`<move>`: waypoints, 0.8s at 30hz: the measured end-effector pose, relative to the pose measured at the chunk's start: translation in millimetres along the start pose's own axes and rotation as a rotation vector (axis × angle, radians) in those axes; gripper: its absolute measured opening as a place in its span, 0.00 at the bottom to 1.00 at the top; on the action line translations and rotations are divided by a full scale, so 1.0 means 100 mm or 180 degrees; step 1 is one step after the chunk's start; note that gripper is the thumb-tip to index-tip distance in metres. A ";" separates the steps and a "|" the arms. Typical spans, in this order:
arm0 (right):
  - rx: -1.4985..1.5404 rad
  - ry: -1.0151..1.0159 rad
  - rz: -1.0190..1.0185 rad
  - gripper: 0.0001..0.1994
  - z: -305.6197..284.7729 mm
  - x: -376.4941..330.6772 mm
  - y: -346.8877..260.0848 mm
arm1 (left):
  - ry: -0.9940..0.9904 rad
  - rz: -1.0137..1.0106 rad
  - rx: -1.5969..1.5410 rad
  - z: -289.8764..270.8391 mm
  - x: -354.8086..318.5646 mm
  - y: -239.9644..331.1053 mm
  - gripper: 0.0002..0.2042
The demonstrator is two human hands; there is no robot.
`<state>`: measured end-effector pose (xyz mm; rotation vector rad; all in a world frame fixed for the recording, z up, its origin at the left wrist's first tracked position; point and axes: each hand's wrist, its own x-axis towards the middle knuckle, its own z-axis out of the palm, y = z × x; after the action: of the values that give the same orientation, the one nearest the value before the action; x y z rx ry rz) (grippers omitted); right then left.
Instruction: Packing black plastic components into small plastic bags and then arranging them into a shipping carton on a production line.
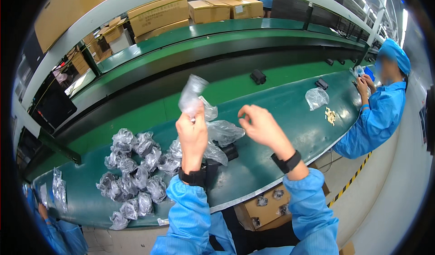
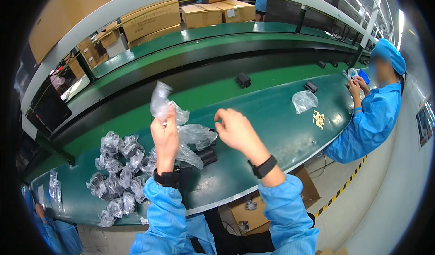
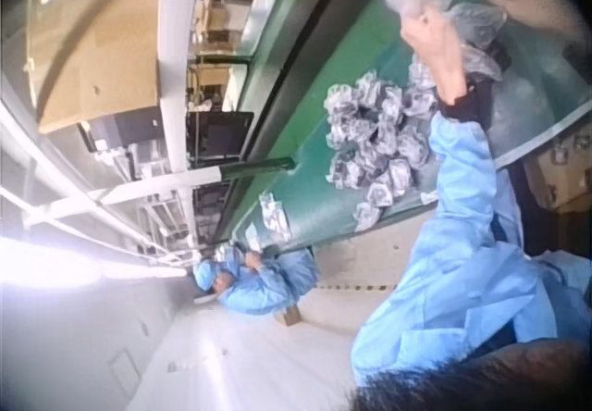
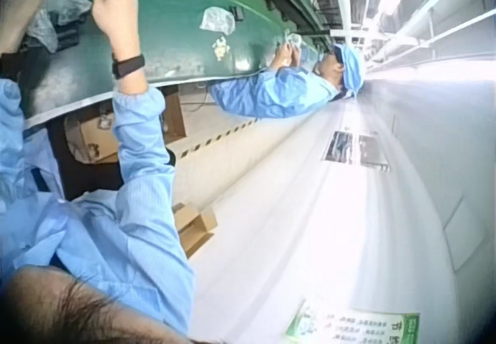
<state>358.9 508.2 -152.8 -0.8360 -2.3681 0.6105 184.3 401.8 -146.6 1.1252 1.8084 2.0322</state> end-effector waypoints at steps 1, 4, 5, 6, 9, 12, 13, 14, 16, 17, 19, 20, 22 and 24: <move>-0.0255 -0.0010 0.0378 0.09 0.11 -0.05 0.04 | 0.0124 0.0206 -0.0272 0.06 -0.02 0.05 0.11; -0.0300 -0.0264 0.1203 0.13 0.33 0.01 -0.02 | 0.1115 0.0899 -0.0547 -0.10 -0.16 -0.03 0.08; -0.0138 -0.0322 0.1271 0.15 0.39 0.03 0.10 | 0.1559 0.0953 -0.0561 -0.08 -0.26 -0.03 0.06; 0.0024 -0.0381 0.1336 0.17 0.43 0.05 0.23 | 0.1303 0.0756 -0.1454 -0.17 -0.44 0.03 0.05; 0.0450 -0.0585 0.1531 0.17 0.36 0.19 0.53 | -0.0469 0.0266 -0.2889 -0.88 -1.26 -0.10 0.07; 0.1078 -0.0646 0.1695 0.15 0.20 0.28 0.47 | 0.0869 -0.0077 -0.1580 -1.09 -2.35 -0.44 0.15; 0.1184 -0.0686 0.1680 0.15 0.08 0.29 0.52 | 0.0926 0.0477 -0.0650 -1.16 -2.50 -0.53 0.18; 0.1248 -0.0734 0.1678 0.15 0.03 0.28 0.65 | -0.0805 0.1137 0.0058 -1.12 -2.05 -0.10 0.10; 0.1552 -0.0635 0.1630 0.17 -0.01 0.39 0.67 | -0.0641 -0.0873 -0.0456 -1.24 -2.45 -0.21 0.11; 0.1644 -0.0608 0.1580 0.19 -0.04 0.45 0.72 | -0.0993 -0.0915 -0.0045 -1.28 -2.37 -0.16 0.10; 0.1703 -0.0673 0.1526 0.24 -0.06 0.60 0.77 | -0.1010 -0.0745 -0.0120 -1.26 -2.22 -0.17 0.10; 0.1543 -0.0629 0.1416 0.26 -0.06 0.70 0.78 | -0.1070 -0.0565 -0.0169 -1.27 -2.15 -0.17 0.09; 0.1236 -0.0568 0.1299 0.29 0.00 0.94 0.72 | -0.1246 -0.0909 0.0070 -1.29 -2.00 -0.18 0.08; 0.0885 -0.0648 0.1202 0.29 0.15 1.23 0.64 | -0.1492 -0.1044 0.0302 -1.30 -1.94 -0.26 0.06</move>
<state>296.2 632.8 -158.3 -1.1453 -2.2371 1.1982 225.9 191.6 -244.1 1.1227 1.7181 1.3760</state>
